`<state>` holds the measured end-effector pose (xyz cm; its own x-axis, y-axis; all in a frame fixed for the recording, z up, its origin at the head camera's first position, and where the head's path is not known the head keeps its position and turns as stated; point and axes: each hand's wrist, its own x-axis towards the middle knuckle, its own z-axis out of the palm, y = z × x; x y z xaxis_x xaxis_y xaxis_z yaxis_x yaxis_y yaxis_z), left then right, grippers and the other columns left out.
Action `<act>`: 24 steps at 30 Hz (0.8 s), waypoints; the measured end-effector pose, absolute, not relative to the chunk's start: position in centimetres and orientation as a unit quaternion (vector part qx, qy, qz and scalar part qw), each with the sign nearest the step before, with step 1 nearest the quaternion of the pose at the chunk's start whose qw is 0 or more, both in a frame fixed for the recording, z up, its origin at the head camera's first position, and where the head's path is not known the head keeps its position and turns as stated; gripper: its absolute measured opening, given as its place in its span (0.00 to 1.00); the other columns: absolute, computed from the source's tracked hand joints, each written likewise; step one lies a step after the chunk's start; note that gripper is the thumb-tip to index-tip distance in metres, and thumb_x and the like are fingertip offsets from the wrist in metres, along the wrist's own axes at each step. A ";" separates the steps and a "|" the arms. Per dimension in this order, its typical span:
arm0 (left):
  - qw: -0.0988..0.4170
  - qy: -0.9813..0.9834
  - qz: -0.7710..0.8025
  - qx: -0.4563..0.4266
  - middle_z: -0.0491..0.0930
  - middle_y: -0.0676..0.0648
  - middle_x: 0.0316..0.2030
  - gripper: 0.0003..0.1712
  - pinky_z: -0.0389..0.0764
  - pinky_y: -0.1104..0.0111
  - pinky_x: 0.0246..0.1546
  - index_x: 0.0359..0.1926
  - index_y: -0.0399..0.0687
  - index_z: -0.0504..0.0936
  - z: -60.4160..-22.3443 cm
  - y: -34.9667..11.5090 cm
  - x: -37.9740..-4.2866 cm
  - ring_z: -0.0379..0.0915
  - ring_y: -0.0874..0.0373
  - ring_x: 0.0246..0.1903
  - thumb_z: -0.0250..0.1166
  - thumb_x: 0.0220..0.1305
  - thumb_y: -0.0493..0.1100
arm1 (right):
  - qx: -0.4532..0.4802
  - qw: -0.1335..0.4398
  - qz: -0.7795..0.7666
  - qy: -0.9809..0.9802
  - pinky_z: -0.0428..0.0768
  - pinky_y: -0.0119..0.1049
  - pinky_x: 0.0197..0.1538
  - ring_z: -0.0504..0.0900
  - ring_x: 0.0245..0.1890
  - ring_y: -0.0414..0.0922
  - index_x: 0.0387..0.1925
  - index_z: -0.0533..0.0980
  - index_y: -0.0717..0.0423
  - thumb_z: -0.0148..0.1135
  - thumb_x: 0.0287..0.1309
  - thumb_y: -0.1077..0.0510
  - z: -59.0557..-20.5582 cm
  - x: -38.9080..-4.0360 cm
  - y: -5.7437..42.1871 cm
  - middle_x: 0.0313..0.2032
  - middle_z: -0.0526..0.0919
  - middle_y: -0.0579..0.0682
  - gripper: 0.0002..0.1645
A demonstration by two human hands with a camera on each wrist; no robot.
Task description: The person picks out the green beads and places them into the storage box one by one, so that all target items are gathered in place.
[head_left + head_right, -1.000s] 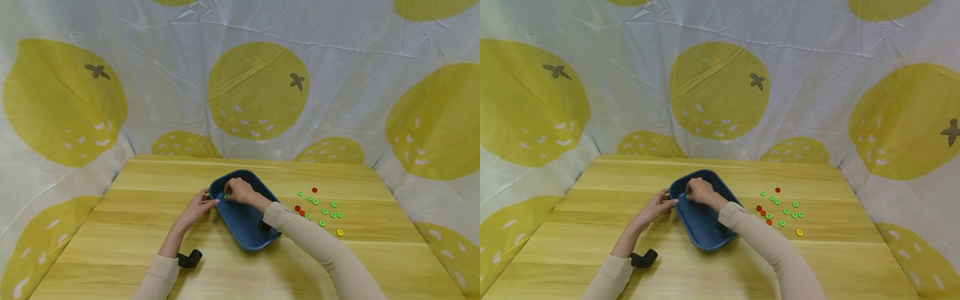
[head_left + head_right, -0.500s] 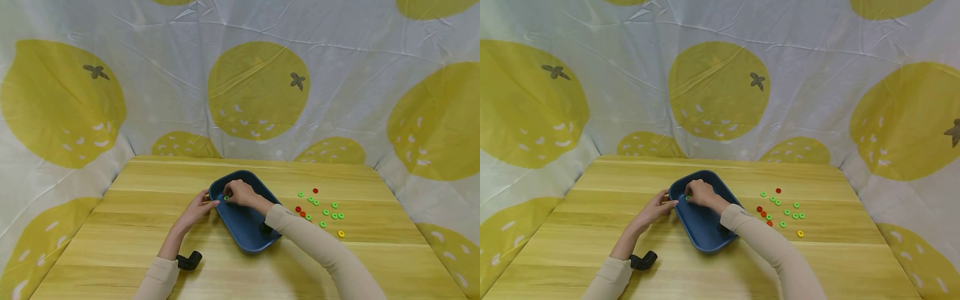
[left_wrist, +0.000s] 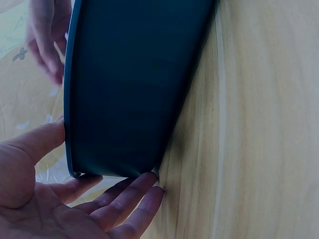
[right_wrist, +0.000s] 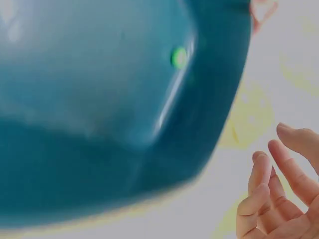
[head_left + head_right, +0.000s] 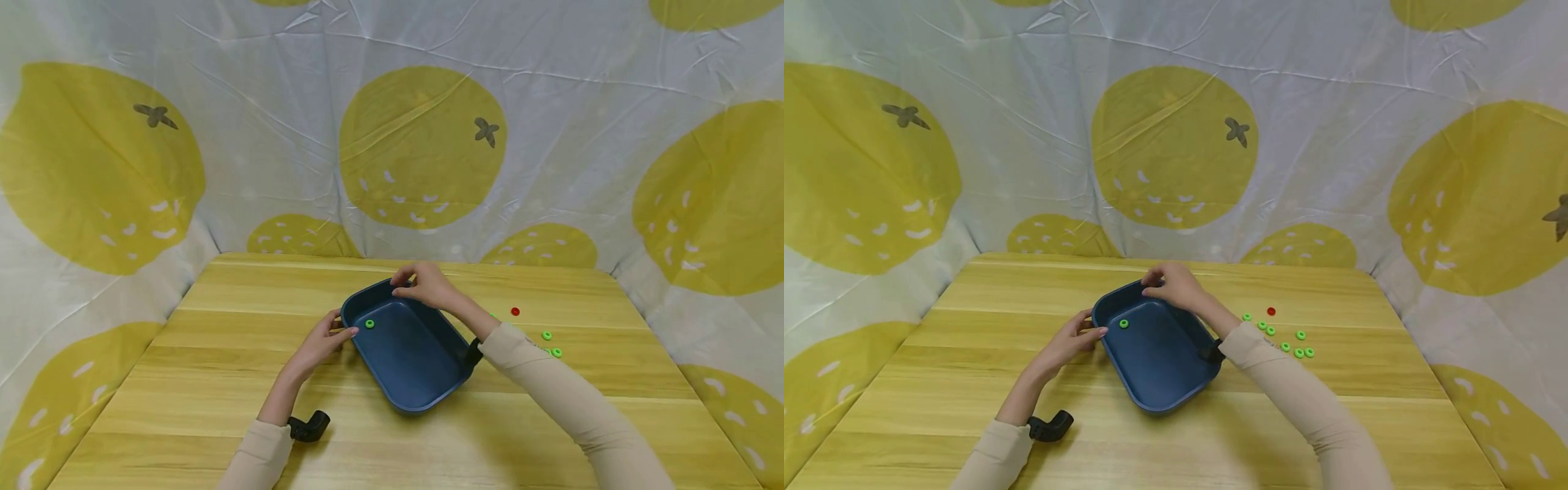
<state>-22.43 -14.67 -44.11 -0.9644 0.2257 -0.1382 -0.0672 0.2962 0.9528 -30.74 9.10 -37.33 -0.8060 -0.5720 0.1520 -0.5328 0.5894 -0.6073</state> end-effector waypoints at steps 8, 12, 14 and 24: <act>0.124 0.798 0.588 0.052 0.63 0.27 0.62 0.34 0.71 0.49 0.56 0.69 0.34 0.53 -43.9 -14.7 -22.3 0.61 0.32 0.63 0.55 0.69 0.43 | -0.243 0.007 -0.368 0.897 0.80 0.42 0.41 0.81 0.39 0.54 0.40 0.81 0.63 0.63 0.57 0.60 -37.0 -32.1 16.4 0.38 0.84 0.61 0.11; 0.126 0.796 0.590 0.052 0.61 0.26 0.63 0.34 0.70 0.48 0.57 0.69 0.35 0.52 -43.7 -14.7 -22.3 0.59 0.31 0.63 0.54 0.69 0.43 | -0.210 -0.008 -0.333 0.919 0.80 0.43 0.40 0.82 0.37 0.54 0.40 0.82 0.64 0.64 0.56 0.60 -38.3 -32.3 19.5 0.37 0.84 0.60 0.12; 0.128 0.797 0.588 0.052 0.60 0.26 0.64 0.35 0.69 0.47 0.58 0.69 0.35 0.52 -43.7 -14.7 -22.3 0.58 0.31 0.64 0.54 0.69 0.43 | -0.202 -0.007 -0.312 0.929 0.80 0.43 0.39 0.82 0.37 0.55 0.40 0.81 0.65 0.64 0.56 0.60 -39.1 -32.2 20.8 0.37 0.85 0.61 0.12; 0.126 0.799 0.586 0.052 0.60 0.26 0.64 0.35 0.67 0.47 0.60 0.69 0.34 0.52 -43.8 -14.6 -22.2 0.58 0.31 0.64 0.55 0.69 0.44 | -0.161 0.038 -0.232 0.958 0.79 0.44 0.40 0.80 0.35 0.50 0.38 0.81 0.64 0.66 0.53 0.61 -42.3 -30.7 24.4 0.34 0.84 0.57 0.11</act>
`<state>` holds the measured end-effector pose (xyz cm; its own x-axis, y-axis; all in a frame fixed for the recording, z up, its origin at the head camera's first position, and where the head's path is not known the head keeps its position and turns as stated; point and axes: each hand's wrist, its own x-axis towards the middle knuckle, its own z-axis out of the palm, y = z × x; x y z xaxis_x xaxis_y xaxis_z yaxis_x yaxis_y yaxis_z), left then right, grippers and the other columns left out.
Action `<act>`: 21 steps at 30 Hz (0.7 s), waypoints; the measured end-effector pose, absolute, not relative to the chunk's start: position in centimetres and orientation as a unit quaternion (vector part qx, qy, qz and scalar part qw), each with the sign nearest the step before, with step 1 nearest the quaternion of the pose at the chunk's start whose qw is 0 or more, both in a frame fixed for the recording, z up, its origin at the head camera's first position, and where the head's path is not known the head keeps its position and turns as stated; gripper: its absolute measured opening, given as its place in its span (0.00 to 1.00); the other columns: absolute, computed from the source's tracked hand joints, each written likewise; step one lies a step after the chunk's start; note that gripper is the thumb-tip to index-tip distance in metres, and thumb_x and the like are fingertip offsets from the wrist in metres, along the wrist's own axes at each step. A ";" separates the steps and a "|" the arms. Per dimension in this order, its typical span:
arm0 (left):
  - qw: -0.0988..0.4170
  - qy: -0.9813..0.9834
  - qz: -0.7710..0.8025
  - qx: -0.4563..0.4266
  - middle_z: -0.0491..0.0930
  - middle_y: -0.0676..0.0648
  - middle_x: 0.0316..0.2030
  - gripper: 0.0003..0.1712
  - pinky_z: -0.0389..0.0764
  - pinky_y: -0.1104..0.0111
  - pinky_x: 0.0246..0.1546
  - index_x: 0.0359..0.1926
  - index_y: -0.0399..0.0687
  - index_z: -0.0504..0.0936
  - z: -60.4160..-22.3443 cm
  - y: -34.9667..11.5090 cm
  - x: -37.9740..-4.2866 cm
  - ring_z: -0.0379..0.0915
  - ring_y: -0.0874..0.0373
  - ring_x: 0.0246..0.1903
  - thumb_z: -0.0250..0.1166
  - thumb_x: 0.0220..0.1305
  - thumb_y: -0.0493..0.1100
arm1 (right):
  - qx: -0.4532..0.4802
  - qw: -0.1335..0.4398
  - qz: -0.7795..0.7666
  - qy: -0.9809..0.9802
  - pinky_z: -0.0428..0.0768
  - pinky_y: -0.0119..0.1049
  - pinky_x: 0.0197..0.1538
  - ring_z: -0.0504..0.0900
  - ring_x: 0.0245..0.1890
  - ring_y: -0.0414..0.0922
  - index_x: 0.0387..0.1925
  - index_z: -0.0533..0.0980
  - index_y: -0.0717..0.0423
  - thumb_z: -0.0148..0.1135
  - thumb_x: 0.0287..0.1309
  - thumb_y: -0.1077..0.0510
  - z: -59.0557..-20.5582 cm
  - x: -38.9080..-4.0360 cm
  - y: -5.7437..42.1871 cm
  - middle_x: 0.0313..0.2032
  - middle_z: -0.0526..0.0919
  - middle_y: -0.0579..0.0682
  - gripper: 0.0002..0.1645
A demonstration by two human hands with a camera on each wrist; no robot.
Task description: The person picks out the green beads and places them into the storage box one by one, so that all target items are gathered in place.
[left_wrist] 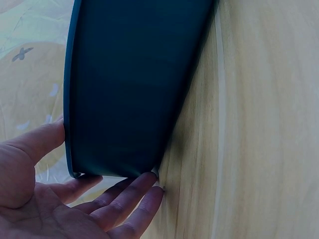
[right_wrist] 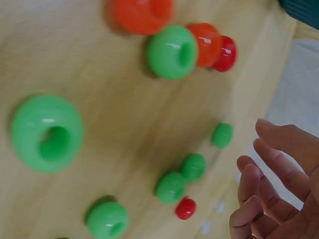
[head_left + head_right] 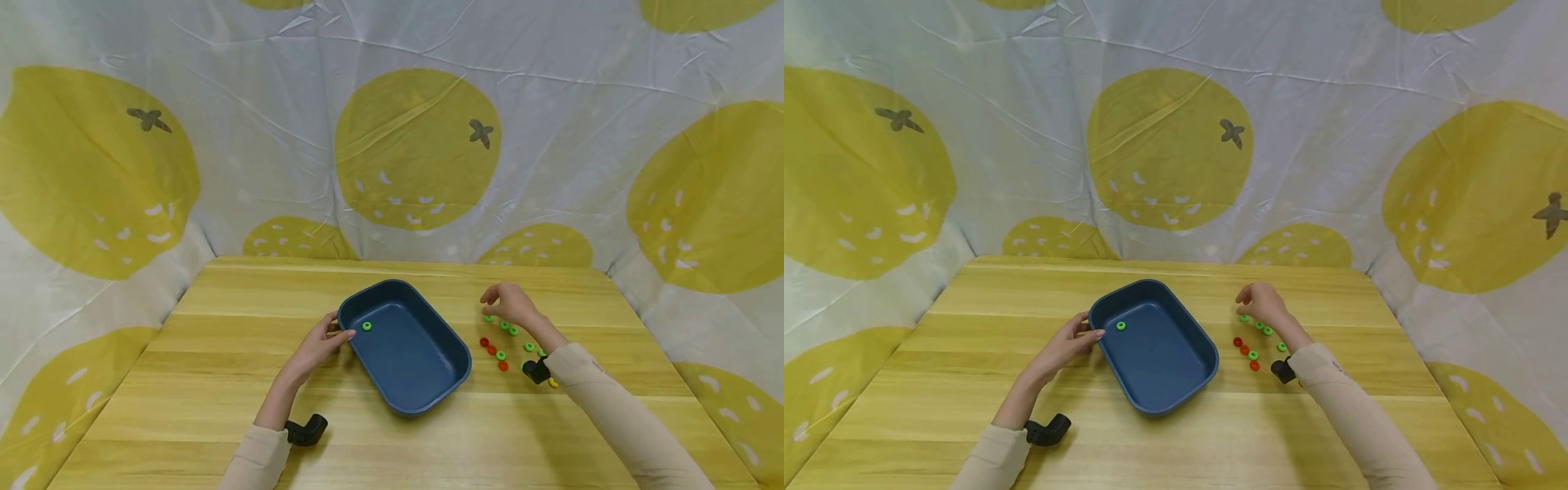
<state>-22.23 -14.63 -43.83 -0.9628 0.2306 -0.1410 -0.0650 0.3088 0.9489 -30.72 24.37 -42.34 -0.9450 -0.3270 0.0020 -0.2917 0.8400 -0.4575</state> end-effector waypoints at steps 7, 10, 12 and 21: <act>0.125 0.799 0.586 0.049 0.61 0.27 0.63 0.35 0.68 0.48 0.59 0.69 0.35 0.53 -43.9 -14.6 -22.2 0.60 0.32 0.63 0.56 0.68 0.45 | -0.135 0.059 -0.217 0.965 0.78 0.40 0.36 0.79 0.35 0.48 0.36 0.83 0.61 0.68 0.49 0.63 -43.5 -30.1 24.6 0.34 0.84 0.56 0.10; 0.126 0.798 0.588 0.049 0.61 0.27 0.63 0.34 0.68 0.48 0.59 0.69 0.35 0.54 -44.0 -14.6 -22.2 0.60 0.32 0.63 0.55 0.68 0.44 | -0.124 0.057 -0.212 0.968 0.76 0.37 0.31 0.79 0.31 0.46 0.36 0.83 0.61 0.67 0.49 0.64 -43.8 -30.0 24.5 0.33 0.84 0.55 0.09; 0.126 0.796 0.589 0.050 0.61 0.27 0.63 0.34 0.68 0.47 0.60 0.69 0.35 0.54 -44.0 -14.6 -22.3 0.59 0.32 0.63 0.55 0.68 0.44 | -0.118 0.051 -0.211 0.969 0.75 0.35 0.28 0.79 0.30 0.45 0.36 0.83 0.60 0.67 0.49 0.65 -44.0 -30.0 24.6 0.32 0.84 0.54 0.09; 0.127 0.794 0.592 0.056 0.62 0.27 0.62 0.33 0.68 0.47 0.59 0.69 0.34 0.53 -43.9 -14.7 -22.3 0.59 0.32 0.63 0.54 0.69 0.41 | -0.116 0.049 -0.217 0.968 0.75 0.35 0.28 0.79 0.29 0.46 0.36 0.82 0.60 0.66 0.50 0.64 -44.1 -30.1 24.6 0.31 0.84 0.54 0.09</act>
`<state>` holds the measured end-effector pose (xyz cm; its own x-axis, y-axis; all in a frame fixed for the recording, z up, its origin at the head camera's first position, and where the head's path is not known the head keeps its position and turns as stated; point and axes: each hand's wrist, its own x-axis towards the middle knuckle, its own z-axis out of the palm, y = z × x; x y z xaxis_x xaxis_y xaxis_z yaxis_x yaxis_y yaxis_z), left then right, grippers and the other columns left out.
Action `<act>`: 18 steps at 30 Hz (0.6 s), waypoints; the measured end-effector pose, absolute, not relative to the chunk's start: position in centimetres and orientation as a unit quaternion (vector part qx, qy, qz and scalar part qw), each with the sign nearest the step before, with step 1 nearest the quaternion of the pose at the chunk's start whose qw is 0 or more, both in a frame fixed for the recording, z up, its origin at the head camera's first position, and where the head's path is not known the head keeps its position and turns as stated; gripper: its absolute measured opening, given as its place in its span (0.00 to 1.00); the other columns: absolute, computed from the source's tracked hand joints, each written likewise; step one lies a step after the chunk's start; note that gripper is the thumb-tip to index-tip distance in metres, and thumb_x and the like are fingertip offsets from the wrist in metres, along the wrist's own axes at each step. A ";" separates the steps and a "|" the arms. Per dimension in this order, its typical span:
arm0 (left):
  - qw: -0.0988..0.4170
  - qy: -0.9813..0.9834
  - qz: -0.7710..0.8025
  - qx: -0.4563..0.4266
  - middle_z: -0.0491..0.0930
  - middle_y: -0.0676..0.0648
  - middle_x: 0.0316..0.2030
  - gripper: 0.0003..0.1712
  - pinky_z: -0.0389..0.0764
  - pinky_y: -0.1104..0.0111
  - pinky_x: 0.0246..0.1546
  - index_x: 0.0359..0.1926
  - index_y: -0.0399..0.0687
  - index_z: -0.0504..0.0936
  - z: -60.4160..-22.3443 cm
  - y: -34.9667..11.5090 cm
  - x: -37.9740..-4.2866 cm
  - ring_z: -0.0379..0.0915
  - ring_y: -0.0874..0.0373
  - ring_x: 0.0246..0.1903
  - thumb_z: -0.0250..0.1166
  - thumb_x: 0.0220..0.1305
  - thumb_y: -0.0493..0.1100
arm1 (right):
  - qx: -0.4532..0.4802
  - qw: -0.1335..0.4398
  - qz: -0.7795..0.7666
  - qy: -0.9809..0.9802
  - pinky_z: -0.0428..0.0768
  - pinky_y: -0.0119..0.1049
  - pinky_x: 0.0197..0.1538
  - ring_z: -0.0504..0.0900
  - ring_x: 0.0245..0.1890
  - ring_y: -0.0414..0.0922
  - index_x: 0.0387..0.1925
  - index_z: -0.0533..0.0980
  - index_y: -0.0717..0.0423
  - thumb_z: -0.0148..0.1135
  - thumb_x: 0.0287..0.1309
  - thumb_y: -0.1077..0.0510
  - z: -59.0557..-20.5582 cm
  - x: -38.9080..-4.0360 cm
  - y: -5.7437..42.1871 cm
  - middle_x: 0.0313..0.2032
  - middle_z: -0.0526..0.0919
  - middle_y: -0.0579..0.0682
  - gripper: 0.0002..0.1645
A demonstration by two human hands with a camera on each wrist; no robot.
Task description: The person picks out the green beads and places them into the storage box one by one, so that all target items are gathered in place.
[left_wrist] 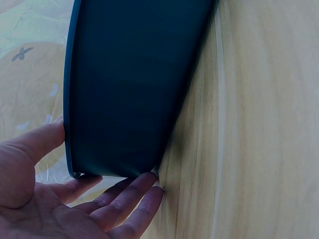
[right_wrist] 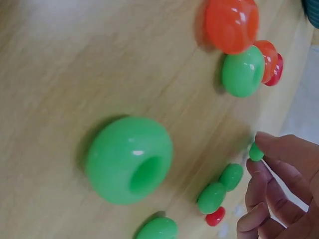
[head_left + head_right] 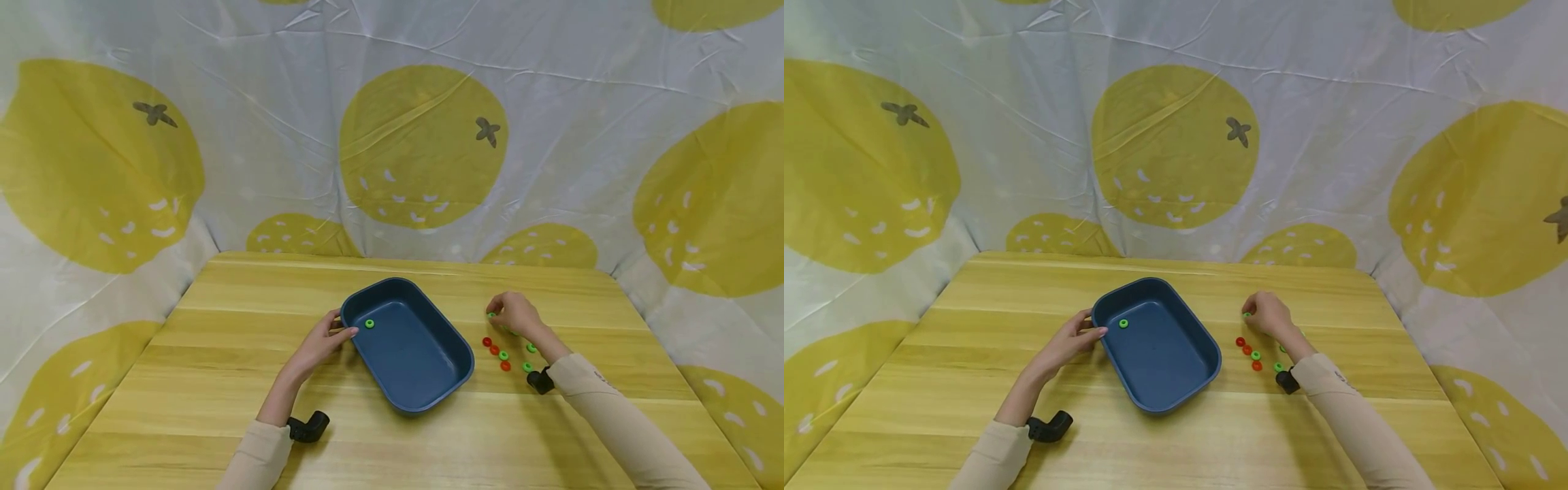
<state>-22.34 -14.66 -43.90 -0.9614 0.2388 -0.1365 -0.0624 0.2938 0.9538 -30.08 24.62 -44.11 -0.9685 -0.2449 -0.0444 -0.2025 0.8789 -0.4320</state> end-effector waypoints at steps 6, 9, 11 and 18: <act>0.126 0.793 0.593 0.056 0.63 0.27 0.62 0.32 0.68 0.47 0.59 0.69 0.34 0.54 -43.8 -14.7 -22.3 0.60 0.32 0.63 0.53 0.69 0.41 | -0.139 0.028 -0.235 0.962 0.78 0.42 0.37 0.80 0.34 0.49 0.37 0.82 0.62 0.66 0.52 0.63 -43.3 -30.5 24.5 0.33 0.84 0.56 0.10; 0.127 0.794 0.591 0.056 0.63 0.27 0.62 0.32 0.69 0.47 0.58 0.69 0.34 0.53 -43.9 -14.7 -22.3 0.60 0.32 0.63 0.53 0.69 0.41 | -0.160 0.015 -0.244 0.956 0.79 0.44 0.39 0.80 0.35 0.51 0.38 0.82 0.64 0.66 0.52 0.63 -42.6 -30.8 24.1 0.34 0.84 0.57 0.11; 0.128 0.794 0.592 0.055 0.63 0.27 0.62 0.32 0.69 0.47 0.58 0.69 0.35 0.53 -43.9 -14.7 -22.3 0.60 0.32 0.63 0.53 0.69 0.41 | -0.167 0.010 -0.254 0.953 0.79 0.43 0.38 0.80 0.35 0.52 0.38 0.81 0.65 0.66 0.52 0.63 -42.1 -31.0 23.7 0.34 0.84 0.57 0.11; 0.129 0.792 0.594 0.056 0.63 0.28 0.62 0.35 0.70 0.48 0.58 0.69 0.35 0.53 -44.0 -14.7 -22.4 0.60 0.33 0.63 0.55 0.68 0.44 | -0.165 0.003 -0.305 0.938 0.79 0.37 0.34 0.82 0.34 0.50 0.39 0.82 0.60 0.66 0.53 0.60 -40.3 -31.6 21.7 0.35 0.85 0.57 0.11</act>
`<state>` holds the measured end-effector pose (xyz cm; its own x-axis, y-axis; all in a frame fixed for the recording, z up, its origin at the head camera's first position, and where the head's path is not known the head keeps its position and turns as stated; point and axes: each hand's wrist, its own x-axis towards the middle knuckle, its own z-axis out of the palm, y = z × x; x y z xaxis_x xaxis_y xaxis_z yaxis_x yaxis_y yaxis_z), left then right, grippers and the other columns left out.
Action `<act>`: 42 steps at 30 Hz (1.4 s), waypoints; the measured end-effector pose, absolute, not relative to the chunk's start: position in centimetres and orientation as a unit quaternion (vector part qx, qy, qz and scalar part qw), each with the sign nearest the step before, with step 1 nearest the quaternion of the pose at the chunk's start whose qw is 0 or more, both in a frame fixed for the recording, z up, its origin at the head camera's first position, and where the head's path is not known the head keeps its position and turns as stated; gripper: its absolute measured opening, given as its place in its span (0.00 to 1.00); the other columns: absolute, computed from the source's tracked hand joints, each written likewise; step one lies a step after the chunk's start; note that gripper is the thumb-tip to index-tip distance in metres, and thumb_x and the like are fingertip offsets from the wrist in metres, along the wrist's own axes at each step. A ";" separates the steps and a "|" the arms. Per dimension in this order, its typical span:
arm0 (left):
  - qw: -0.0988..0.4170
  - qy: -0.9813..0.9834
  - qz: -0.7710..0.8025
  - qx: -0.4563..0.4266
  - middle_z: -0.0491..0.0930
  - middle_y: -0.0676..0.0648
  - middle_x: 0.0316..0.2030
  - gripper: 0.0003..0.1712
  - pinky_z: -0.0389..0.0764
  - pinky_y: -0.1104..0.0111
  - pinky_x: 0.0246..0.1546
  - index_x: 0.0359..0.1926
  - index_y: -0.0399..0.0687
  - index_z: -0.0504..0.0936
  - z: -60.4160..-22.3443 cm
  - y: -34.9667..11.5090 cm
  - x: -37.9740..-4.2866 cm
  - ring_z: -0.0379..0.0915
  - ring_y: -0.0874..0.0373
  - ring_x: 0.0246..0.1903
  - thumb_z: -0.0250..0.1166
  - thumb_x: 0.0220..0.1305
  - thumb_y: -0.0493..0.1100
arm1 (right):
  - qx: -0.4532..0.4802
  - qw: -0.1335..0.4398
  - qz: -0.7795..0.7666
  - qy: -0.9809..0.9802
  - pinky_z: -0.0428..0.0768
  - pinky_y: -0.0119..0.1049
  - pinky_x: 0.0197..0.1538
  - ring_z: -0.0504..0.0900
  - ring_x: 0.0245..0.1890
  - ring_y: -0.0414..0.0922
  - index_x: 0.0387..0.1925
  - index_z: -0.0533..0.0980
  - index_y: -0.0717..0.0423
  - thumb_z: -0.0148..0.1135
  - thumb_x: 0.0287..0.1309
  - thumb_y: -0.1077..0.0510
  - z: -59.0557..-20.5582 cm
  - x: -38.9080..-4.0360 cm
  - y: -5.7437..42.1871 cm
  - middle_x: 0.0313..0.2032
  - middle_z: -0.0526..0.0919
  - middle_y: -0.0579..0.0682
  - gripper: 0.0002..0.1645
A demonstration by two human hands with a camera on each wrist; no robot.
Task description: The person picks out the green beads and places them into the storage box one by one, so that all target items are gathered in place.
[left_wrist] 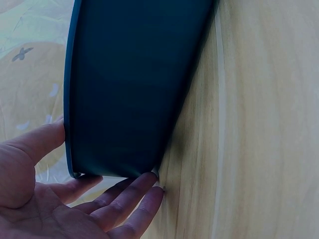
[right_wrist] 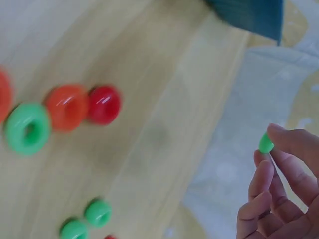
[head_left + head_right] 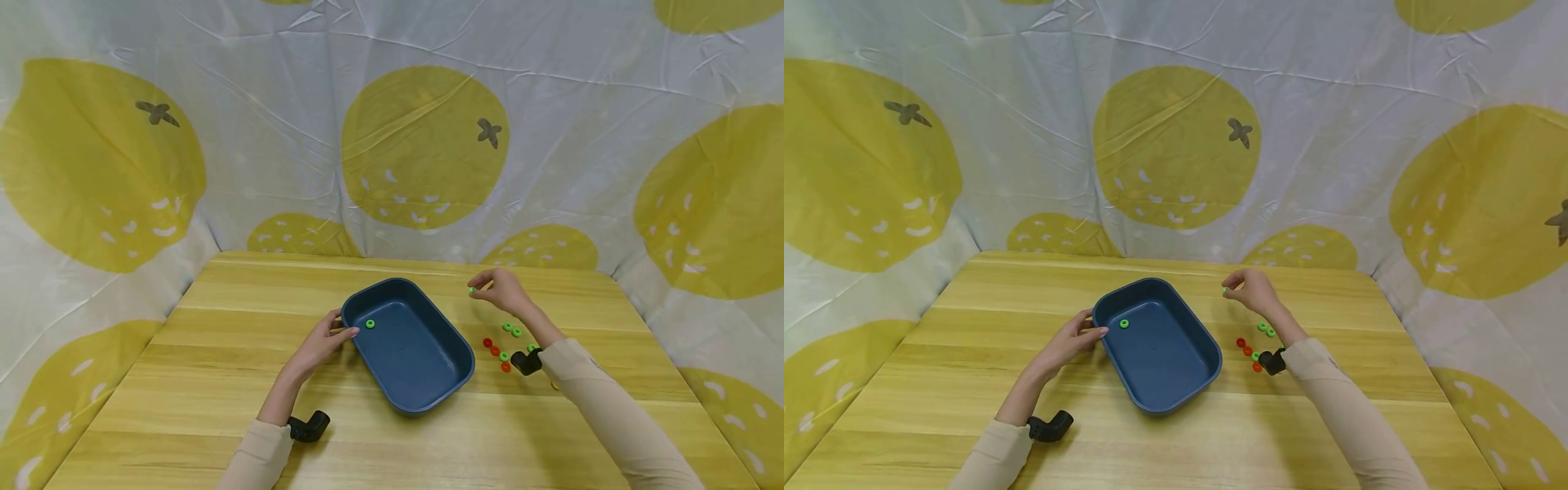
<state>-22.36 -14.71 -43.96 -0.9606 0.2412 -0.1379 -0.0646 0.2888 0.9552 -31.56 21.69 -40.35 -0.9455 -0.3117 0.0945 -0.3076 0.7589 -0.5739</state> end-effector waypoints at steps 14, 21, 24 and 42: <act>0.125 0.798 0.587 0.052 0.62 0.27 0.62 0.35 0.69 0.46 0.58 0.69 0.35 0.53 -44.0 -14.7 -22.4 0.59 0.32 0.63 0.55 0.68 0.43 | -0.167 0.060 -0.438 0.881 0.76 0.34 0.31 0.82 0.30 0.42 0.43 0.82 0.56 0.65 0.55 0.57 -37.2 -31.3 14.8 0.44 0.82 0.59 0.13; 0.121 0.796 0.590 0.053 0.63 0.27 0.62 0.34 0.68 0.47 0.59 0.69 0.34 0.53 -44.1 -14.7 -22.3 0.61 0.32 0.62 0.56 0.68 0.43 | -0.195 0.069 -0.451 0.868 0.77 0.34 0.32 0.83 0.35 0.55 0.44 0.82 0.59 0.65 0.55 0.58 -37.6 -31.3 11.6 0.42 0.83 0.59 0.14; 0.120 0.796 0.591 0.054 0.63 0.27 0.62 0.34 0.68 0.46 0.59 0.69 0.34 0.54 -44.1 -14.6 -22.2 0.60 0.32 0.62 0.55 0.68 0.42 | -0.211 0.071 -0.448 0.866 0.78 0.34 0.35 0.82 0.39 0.57 0.44 0.81 0.61 0.66 0.54 0.59 -38.2 -31.3 10.3 0.40 0.84 0.58 0.15; 0.125 0.794 0.593 0.050 0.62 0.27 0.63 0.32 0.68 0.46 0.59 0.69 0.36 0.54 -44.0 -14.7 -22.3 0.61 0.32 0.63 0.54 0.69 0.41 | -0.289 0.054 -0.303 0.907 0.79 0.29 0.34 0.84 0.36 0.45 0.35 0.83 0.57 0.68 0.50 0.61 -43.3 -31.2 5.2 0.34 0.87 0.51 0.08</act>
<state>-22.27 -14.66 -43.96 -0.9636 0.2277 -0.1397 -0.0695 0.2914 0.9541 -31.23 5.24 -43.33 -0.8276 -0.5561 0.0770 -0.4907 0.6499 -0.5804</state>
